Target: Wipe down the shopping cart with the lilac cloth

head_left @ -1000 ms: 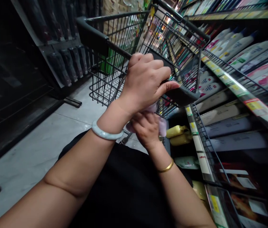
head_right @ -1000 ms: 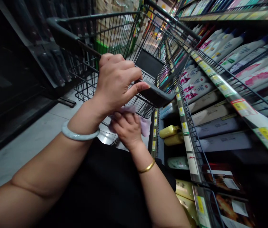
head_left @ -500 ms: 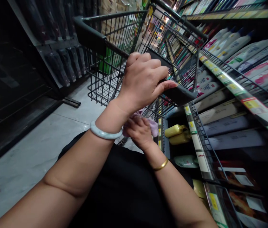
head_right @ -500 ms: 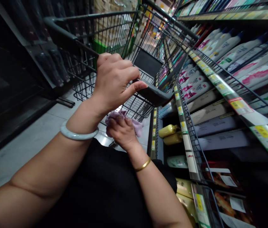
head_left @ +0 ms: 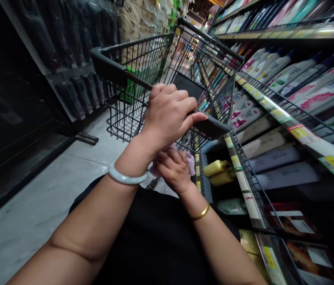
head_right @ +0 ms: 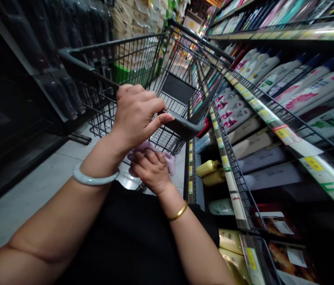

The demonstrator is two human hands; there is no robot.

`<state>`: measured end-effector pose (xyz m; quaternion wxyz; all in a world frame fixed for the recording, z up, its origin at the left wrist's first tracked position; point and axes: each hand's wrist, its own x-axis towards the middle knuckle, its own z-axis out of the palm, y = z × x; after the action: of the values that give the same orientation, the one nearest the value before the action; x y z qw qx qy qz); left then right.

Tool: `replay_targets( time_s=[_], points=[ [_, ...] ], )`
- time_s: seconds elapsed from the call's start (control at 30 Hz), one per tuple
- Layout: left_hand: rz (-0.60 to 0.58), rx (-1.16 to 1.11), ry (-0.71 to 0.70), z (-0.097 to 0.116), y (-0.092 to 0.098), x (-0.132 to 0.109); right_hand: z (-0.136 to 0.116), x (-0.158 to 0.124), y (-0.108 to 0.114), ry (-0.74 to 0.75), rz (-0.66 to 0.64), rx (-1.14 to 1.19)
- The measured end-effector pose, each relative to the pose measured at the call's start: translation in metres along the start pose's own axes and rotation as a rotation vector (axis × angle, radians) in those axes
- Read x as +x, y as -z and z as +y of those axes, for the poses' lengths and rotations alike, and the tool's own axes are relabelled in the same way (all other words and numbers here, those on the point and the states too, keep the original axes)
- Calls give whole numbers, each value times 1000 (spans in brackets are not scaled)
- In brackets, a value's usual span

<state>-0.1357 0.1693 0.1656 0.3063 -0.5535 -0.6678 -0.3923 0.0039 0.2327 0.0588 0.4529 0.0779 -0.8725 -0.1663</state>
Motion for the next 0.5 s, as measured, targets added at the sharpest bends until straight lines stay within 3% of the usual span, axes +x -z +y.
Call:
replay_targets(
  time_s=[0.17, 0.37, 0.5],
  points=[
    [-15, 8, 7, 3, 3, 0, 17, 8, 15, -287, 256, -80],
    [-39, 13, 12, 5, 6, 0, 0, 10, -2, -38, 42, -33],
    [-60, 16, 11, 5, 8, 0, 14, 16, 15, -194, 180, -97]
  ],
)
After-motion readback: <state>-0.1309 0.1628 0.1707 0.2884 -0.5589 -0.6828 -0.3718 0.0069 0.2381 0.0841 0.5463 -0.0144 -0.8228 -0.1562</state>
